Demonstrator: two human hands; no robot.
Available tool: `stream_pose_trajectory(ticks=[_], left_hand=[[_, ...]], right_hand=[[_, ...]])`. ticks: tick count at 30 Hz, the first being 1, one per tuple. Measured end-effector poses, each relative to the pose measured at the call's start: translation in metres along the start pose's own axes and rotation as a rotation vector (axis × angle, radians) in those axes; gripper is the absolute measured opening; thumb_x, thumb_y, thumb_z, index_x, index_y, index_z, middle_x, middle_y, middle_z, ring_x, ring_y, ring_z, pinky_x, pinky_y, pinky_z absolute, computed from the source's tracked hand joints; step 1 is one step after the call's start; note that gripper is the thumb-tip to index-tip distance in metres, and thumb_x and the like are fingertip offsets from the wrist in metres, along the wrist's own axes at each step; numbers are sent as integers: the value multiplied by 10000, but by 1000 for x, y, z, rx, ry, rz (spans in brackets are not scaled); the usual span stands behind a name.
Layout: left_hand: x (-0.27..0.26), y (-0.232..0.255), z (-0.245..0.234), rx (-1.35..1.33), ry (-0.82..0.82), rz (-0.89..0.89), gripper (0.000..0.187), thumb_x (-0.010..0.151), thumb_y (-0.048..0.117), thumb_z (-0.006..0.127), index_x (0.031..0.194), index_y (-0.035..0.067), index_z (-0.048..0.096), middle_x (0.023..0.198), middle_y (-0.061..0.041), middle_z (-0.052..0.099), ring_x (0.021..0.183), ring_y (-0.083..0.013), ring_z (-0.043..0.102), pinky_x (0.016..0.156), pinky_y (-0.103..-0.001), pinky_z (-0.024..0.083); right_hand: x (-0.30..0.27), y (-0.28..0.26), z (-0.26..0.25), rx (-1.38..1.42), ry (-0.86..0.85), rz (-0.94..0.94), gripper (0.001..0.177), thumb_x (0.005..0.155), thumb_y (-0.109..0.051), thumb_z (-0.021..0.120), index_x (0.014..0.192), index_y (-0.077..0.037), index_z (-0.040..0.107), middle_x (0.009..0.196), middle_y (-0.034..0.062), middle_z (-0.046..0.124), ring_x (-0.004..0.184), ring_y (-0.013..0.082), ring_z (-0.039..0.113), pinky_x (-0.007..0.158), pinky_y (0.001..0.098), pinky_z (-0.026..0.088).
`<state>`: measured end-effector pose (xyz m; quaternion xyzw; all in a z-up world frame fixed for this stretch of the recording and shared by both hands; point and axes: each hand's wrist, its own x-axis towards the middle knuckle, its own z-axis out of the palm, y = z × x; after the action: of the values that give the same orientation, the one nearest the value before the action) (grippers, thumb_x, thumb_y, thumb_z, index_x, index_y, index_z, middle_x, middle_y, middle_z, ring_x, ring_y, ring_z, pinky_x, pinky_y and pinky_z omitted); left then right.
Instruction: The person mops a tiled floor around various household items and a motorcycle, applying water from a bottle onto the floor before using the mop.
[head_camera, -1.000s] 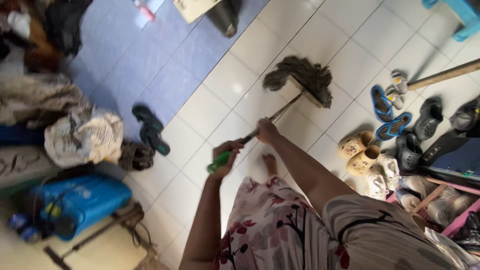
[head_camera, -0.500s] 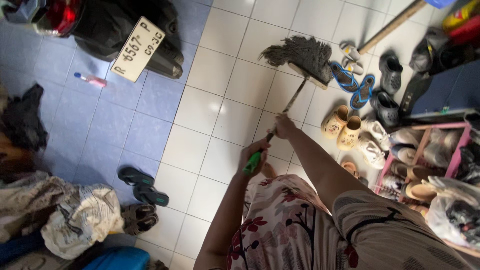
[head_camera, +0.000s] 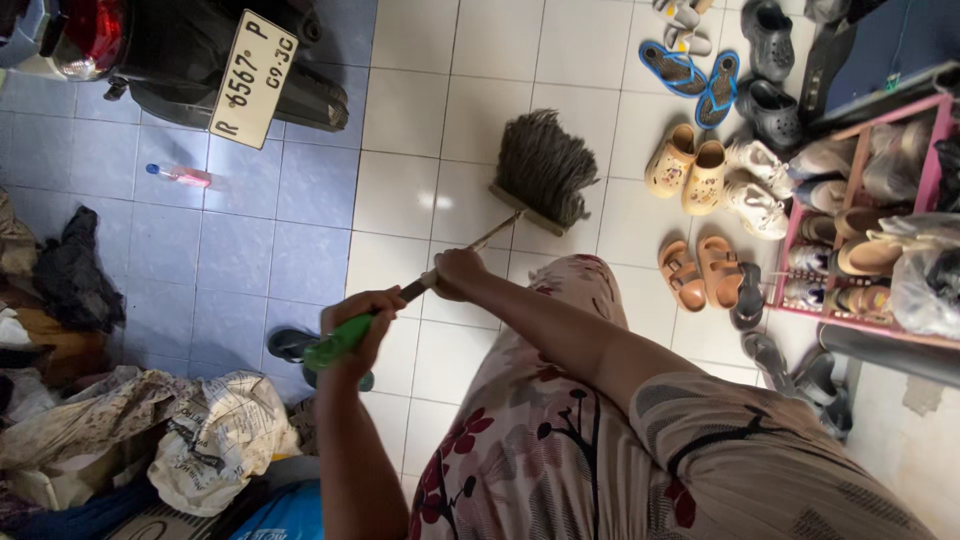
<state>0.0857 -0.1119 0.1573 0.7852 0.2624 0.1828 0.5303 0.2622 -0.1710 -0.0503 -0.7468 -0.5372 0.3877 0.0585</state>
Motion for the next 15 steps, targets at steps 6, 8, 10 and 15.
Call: stream_pose_trajectory(ticks=[6, 8, 10, 15], left_hand=[[8, -1, 7, -132, -37, -12, 109, 924, -4, 582, 857, 1, 668, 932, -133, 771, 996, -240, 736, 887, -356, 596], [15, 1, 22, -179, -34, -73, 107, 931, 4, 594, 854, -4, 668, 939, -132, 779, 905, -235, 726, 813, -352, 592], [26, 5, 37, -187, -86, 83, 143, 928, -11, 569, 795, 11, 614, 873, -122, 751, 1040, -243, 757, 911, -362, 614], [24, -5, 64, -188, -54, 117, 138, 920, 19, 574, 784, 24, 594, 857, -130, 748, 1033, -254, 759, 953, -380, 617]], right_hand=[[-12, 6, 9, 58, 145, -12, 415, 959, -406, 560, 921, -5, 656, 833, 172, 703, 742, 352, 725, 715, 490, 596], [-20, 21, 8, 107, 255, -33, 358, 914, -366, 583, 874, -24, 681, 830, 170, 713, 766, 361, 716, 719, 498, 579], [-23, 38, -2, 137, 375, -59, 303, 870, -326, 605, 827, -43, 706, 826, 168, 722, 789, 371, 706, 724, 507, 563], [-23, 70, 4, 18, 320, -56, 257, 847, -289, 630, 868, -41, 694, 817, 175, 715, 782, 369, 710, 711, 503, 574]])
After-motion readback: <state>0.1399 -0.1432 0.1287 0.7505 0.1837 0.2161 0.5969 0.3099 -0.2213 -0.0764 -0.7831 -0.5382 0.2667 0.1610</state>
